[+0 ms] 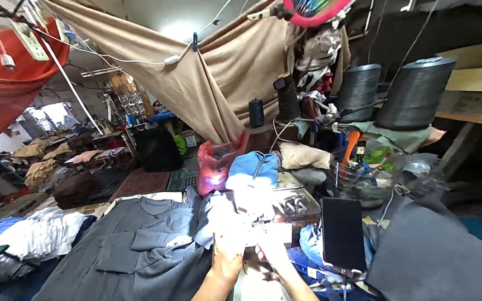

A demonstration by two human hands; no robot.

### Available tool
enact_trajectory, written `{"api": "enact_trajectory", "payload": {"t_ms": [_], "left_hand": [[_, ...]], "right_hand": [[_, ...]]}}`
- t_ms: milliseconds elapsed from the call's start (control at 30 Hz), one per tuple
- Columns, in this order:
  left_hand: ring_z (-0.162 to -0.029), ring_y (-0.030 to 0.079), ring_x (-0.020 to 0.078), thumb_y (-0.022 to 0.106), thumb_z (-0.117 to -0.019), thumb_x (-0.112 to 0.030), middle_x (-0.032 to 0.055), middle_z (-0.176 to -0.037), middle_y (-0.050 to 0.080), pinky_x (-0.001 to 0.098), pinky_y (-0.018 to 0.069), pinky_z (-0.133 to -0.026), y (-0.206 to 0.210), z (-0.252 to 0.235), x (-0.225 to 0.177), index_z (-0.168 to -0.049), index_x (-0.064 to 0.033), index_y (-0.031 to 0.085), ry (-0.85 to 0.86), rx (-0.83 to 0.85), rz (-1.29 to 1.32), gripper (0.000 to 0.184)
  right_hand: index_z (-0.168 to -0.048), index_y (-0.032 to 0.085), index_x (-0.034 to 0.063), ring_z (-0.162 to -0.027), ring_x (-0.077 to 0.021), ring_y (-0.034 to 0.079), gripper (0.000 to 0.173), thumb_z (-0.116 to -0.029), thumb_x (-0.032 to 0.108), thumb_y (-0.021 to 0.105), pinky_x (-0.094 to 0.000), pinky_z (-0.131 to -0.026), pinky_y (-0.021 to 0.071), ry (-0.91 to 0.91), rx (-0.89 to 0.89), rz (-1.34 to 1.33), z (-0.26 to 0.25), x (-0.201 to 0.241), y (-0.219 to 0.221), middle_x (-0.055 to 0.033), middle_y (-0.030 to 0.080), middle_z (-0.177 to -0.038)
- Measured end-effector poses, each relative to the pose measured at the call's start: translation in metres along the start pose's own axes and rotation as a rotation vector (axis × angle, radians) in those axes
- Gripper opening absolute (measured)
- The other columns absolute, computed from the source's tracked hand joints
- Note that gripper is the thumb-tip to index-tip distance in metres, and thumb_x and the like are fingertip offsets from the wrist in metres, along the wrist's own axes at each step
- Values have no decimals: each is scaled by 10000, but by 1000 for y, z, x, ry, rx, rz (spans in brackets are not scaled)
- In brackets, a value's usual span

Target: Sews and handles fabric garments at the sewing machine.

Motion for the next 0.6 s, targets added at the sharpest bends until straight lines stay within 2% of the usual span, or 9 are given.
{"api": "enact_trajectory", "payload": {"t_ms": [100, 200, 267, 367, 467, 533, 600], "left_hand": [[-1083, 711, 292, 670, -871, -49, 19, -1086, 779, 566, 531, -949, 5, -2, 3, -1010, -213, 813, 18, -47, -13, 258], [-1088, 714, 299, 650, -855, 0, 25, -1086, 781, 589, 520, -966, 6, -3, 4, -1018, -205, 817, 7, 23, 4, 310], [-1182, 669, 338, 604, -879, 29, 70, -1176, 756, 624, 461, -1031, 6, -10, 4, -1102, -186, 801, -61, 222, -9, 367], [-1382, 512, 369, 515, -952, 29, 119, -1443, 611, 620, 338, -1143, 11, -27, 5, -1349, -178, 687, -206, 546, -20, 480], [-1446, 438, 384, 475, -1015, -39, 164, -1535, 511, 622, 306, -1173, 11, -40, 3, -1440, -127, 601, -305, 650, -6, 452], [-1506, 345, 371, 445, -1067, -114, 171, -1610, 407, 599, 238, -1223, 0, -48, -1, -1530, -84, 473, -406, 796, 54, 466], [-1535, 289, 369, 448, -1066, -118, 174, -1640, 354, 585, 190, -1251, 4, -41, 2, -1563, -69, 412, -427, 817, 88, 500]], "right_hand": [[-976, 606, -32, -460, -62, 527, 107, -1012, 56, 557, -207, -456, 461, 32, 3, 5, -4, -1, 0, 1, 582, -607], [-976, 598, -19, -462, -62, 519, 109, -1024, 63, 544, -202, -455, 448, 38, -3, -10, -2, -1, 1, 3, 571, -606], [-1011, 597, -26, -464, -65, 528, 116, -1028, 78, 548, -207, -454, 456, 29, -14, 2, -2, -4, 1, -1, 576, -612], [-1059, 589, -38, -468, -75, 519, 160, -1050, 114, 540, -215, -460, 451, 70, -23, 34, -1, 0, 2, -15, 562, -625], [-1072, 581, -48, -469, -80, 516, 140, -1038, 82, 543, -218, -456, 448, 65, -17, 21, 1, 0, 1, -28, 563, -630], [-1069, 578, -39, -465, -77, 521, 138, -1038, 91, 541, -215, -453, 452, 55, -13, 4, 3, 0, 2, -21, 568, -625], [-1057, 574, -26, -444, -72, 510, 136, -1049, 104, 533, -208, -437, 445, 62, -12, -16, 3, 1, 2, -13, 562, -607]]}}
Point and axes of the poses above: each hand's wrist, its own z-axis away from the middle knuckle, its own y-axis out of the palm, x = y × z, the point moved 2 cm from there along -z, towards the middle knuckle
